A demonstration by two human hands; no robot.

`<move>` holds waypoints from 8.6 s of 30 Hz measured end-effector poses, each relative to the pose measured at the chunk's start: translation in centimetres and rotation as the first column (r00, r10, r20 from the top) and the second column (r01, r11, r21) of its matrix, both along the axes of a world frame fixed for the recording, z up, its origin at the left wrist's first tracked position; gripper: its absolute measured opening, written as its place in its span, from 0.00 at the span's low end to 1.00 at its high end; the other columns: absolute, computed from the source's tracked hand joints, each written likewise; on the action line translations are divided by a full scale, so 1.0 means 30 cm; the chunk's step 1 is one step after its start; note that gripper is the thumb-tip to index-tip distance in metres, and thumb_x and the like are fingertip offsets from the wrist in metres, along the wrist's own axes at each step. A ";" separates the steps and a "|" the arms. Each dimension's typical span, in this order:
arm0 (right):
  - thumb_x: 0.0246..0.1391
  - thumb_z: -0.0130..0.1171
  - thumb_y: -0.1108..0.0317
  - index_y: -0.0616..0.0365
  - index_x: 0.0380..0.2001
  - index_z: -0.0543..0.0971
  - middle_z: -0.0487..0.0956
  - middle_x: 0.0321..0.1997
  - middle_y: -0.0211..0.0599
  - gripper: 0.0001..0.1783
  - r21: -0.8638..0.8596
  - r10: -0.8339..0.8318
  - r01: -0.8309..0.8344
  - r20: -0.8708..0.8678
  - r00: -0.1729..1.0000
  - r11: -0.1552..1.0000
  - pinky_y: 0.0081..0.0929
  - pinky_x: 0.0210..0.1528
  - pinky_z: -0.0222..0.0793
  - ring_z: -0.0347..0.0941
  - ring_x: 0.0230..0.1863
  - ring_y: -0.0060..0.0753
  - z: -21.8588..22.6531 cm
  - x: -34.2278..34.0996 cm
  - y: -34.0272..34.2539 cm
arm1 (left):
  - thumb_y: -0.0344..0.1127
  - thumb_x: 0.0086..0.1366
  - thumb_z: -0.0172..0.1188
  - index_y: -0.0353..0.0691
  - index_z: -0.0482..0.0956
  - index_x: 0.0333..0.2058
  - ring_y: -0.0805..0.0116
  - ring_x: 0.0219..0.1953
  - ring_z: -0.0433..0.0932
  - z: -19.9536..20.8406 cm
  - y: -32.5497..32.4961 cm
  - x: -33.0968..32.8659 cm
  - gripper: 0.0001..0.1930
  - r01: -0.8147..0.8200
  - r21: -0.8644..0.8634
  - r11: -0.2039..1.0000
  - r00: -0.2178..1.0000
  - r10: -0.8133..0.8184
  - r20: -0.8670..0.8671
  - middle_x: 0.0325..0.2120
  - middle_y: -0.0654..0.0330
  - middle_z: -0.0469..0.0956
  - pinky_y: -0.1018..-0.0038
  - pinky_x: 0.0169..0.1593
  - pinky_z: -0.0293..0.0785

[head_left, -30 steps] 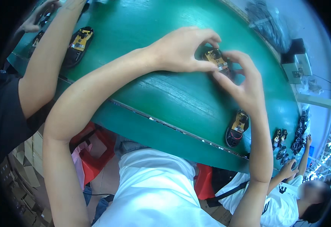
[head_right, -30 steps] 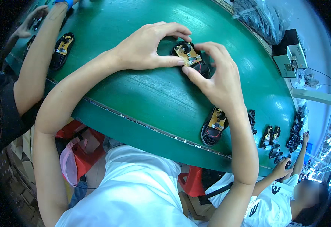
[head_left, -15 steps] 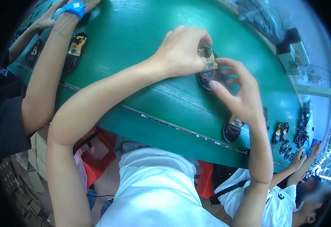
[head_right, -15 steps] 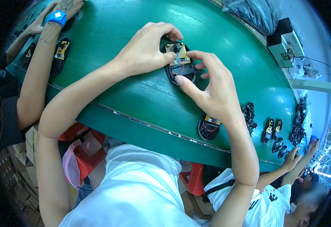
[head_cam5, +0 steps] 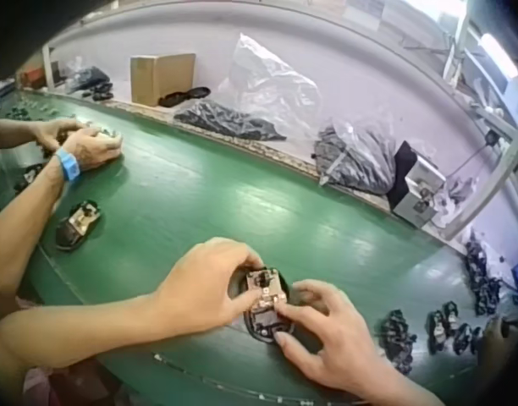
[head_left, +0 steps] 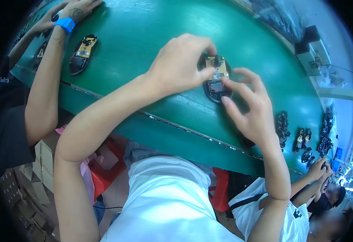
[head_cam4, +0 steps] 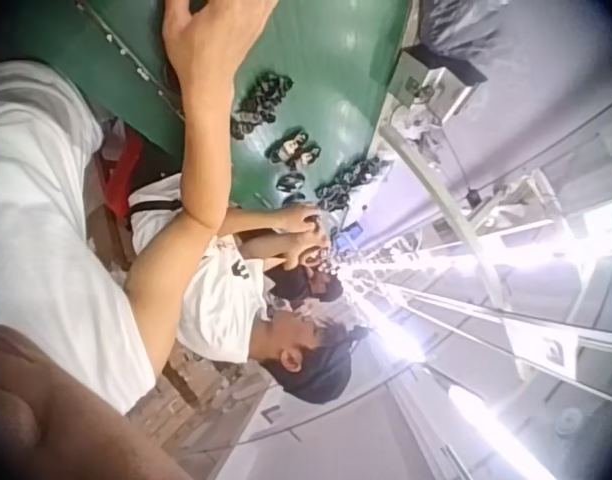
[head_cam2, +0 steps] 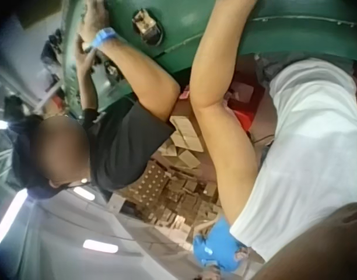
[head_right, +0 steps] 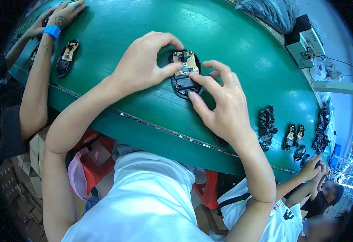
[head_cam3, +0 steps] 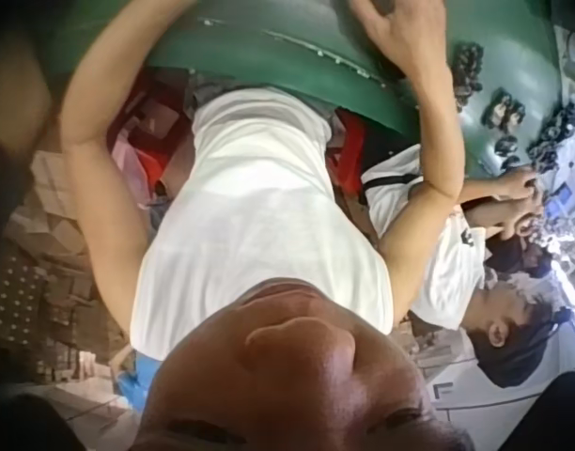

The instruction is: Assembling small electronic components on a production line by connecting wires and placing parts into plastic housings.

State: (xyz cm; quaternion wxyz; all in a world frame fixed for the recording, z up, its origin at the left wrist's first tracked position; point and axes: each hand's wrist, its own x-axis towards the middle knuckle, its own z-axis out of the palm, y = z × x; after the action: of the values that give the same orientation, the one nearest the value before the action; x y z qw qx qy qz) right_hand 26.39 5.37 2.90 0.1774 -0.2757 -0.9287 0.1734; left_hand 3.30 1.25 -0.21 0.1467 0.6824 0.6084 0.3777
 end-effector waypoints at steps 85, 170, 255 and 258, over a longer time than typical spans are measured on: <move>0.45 0.78 0.58 0.57 0.63 0.74 0.67 0.70 0.51 0.42 0.012 -0.466 0.477 -0.195 0.863 0.879 0.49 0.70 0.63 0.65 0.70 0.59 0.006 0.392 -0.197 | 0.50 0.45 0.81 0.40 0.62 0.70 0.43 0.73 0.59 0.037 -0.028 0.235 0.56 0.447 -0.105 0.888 0.849 -0.459 -0.264 0.69 0.47 0.64 0.51 0.73 0.57; 0.55 0.68 0.61 0.57 0.36 0.86 0.85 0.36 0.37 0.11 -0.007 -0.422 0.450 -0.363 0.831 0.893 0.34 0.46 0.75 0.80 0.37 0.35 -0.265 -0.099 0.786 | 0.32 0.68 0.50 0.25 0.79 0.46 0.50 0.51 0.79 -0.170 -0.172 0.903 0.16 0.607 0.108 0.787 -0.692 0.456 0.560 0.46 0.43 0.82 0.56 0.62 0.73; 0.42 0.74 0.77 0.60 0.38 0.85 0.82 0.36 0.38 0.16 -0.005 -0.032 0.031 -0.226 0.974 0.999 0.32 0.38 0.75 0.79 0.34 0.41 -0.042 0.109 0.038 | 0.27 0.53 0.69 0.39 0.80 0.44 0.51 0.46 0.78 -0.010 0.022 0.152 0.17 0.419 0.102 0.902 0.907 -0.411 -0.091 0.42 0.54 0.79 0.62 0.49 0.75; 0.42 0.74 0.77 0.60 0.37 0.85 0.81 0.35 0.38 0.16 -0.003 -0.028 0.028 -0.245 0.969 1.000 0.32 0.38 0.75 0.78 0.34 0.42 -0.048 0.107 0.038 | 0.27 0.52 0.70 0.38 0.79 0.42 0.50 0.46 0.77 -0.008 0.005 0.174 0.17 0.367 0.106 0.924 0.930 -0.366 -0.034 0.41 0.54 0.79 0.60 0.50 0.74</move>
State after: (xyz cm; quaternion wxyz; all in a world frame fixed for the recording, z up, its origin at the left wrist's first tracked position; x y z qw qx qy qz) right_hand 29.61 6.50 1.47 0.2932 -0.2653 -0.8957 0.2033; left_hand 8.52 1.41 -0.46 0.1726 0.7938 0.4493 0.3719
